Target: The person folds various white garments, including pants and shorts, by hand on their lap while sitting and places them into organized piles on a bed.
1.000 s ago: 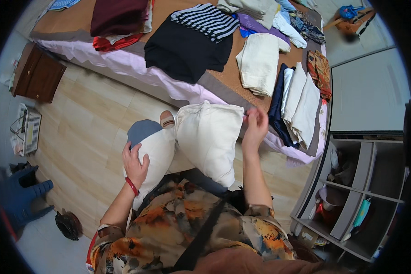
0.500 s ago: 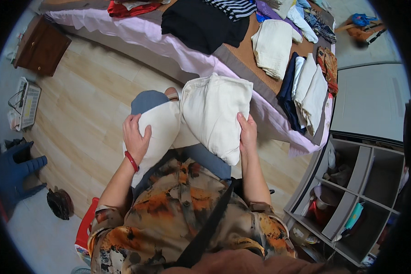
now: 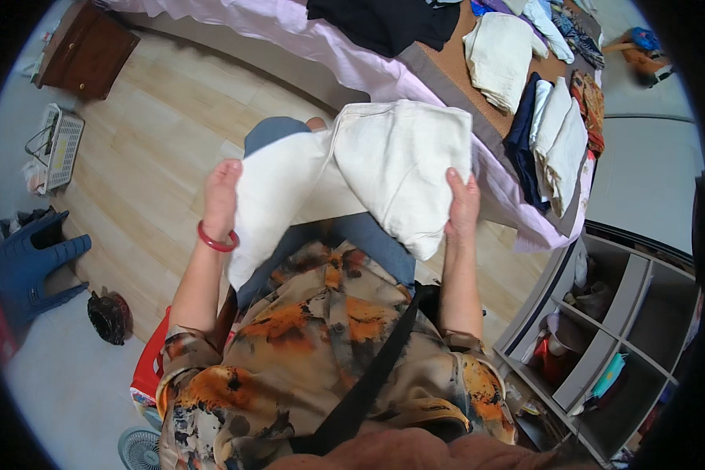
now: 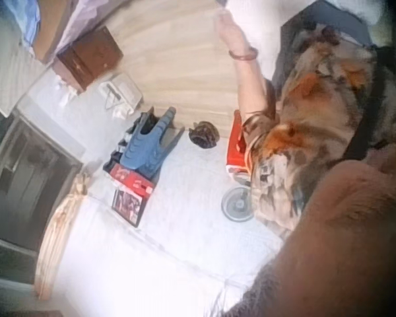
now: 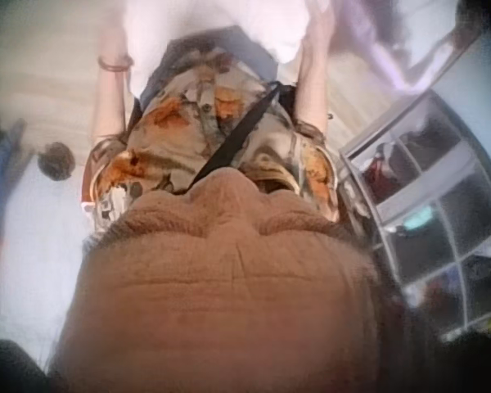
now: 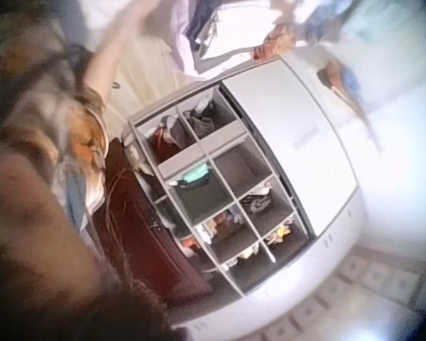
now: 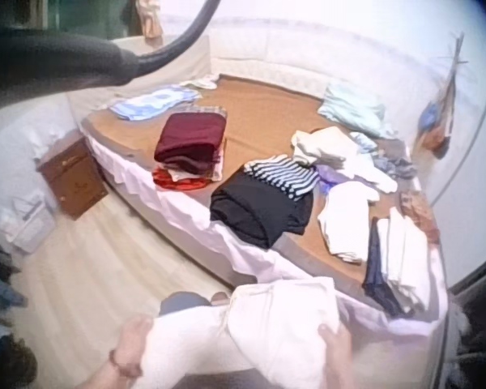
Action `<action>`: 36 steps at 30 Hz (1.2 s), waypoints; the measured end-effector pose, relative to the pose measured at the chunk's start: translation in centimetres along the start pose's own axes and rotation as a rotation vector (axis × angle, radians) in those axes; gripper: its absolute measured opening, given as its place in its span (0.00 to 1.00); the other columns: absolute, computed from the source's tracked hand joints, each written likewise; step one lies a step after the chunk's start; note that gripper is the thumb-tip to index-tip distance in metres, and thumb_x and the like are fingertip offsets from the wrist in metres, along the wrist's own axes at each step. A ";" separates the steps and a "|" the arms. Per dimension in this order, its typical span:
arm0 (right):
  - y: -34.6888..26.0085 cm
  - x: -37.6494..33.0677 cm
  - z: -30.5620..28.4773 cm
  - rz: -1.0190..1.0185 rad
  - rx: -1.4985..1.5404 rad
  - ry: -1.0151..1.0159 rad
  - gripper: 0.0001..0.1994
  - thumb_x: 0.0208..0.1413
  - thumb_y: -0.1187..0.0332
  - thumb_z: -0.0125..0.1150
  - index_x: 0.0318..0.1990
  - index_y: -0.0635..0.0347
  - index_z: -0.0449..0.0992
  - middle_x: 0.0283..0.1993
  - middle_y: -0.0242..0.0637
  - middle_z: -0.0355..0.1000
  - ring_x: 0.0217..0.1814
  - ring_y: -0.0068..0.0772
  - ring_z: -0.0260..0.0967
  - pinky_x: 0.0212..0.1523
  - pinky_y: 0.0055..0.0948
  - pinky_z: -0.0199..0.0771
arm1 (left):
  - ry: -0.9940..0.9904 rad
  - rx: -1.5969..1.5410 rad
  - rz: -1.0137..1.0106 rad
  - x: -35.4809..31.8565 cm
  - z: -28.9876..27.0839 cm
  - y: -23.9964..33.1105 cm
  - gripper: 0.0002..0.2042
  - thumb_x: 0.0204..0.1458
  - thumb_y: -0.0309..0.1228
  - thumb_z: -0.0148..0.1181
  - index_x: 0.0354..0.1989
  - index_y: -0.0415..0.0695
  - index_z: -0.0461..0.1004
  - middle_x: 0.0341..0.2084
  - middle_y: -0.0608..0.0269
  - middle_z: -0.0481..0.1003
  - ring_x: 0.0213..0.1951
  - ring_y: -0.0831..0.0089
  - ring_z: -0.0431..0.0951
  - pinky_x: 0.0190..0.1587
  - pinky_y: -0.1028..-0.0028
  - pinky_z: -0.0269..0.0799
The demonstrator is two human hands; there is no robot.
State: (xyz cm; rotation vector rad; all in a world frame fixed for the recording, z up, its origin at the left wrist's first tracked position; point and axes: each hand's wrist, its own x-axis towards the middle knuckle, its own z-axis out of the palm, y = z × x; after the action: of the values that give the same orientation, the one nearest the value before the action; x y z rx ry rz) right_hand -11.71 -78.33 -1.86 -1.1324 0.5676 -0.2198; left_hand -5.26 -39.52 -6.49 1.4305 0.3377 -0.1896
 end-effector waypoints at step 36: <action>-5.1 -7.7 2.9 -0.092 -0.754 -0.961 0.17 0.48 0.71 0.64 0.48 0.60 0.76 0.41 0.35 0.71 0.40 0.28 0.68 0.39 0.25 0.70 | -0.716 -0.579 -0.556 -6.0 10.0 3.1 0.24 0.62 0.43 0.39 0.61 0.39 0.57 0.56 0.56 0.64 0.55 0.67 0.67 0.58 0.66 0.63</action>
State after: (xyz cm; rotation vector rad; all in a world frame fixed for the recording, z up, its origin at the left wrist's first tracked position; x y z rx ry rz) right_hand -16.06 -74.76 6.09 -1.8045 -0.3056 0.4978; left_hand -8.69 -49.45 -0.52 0.6039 0.1624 -0.9486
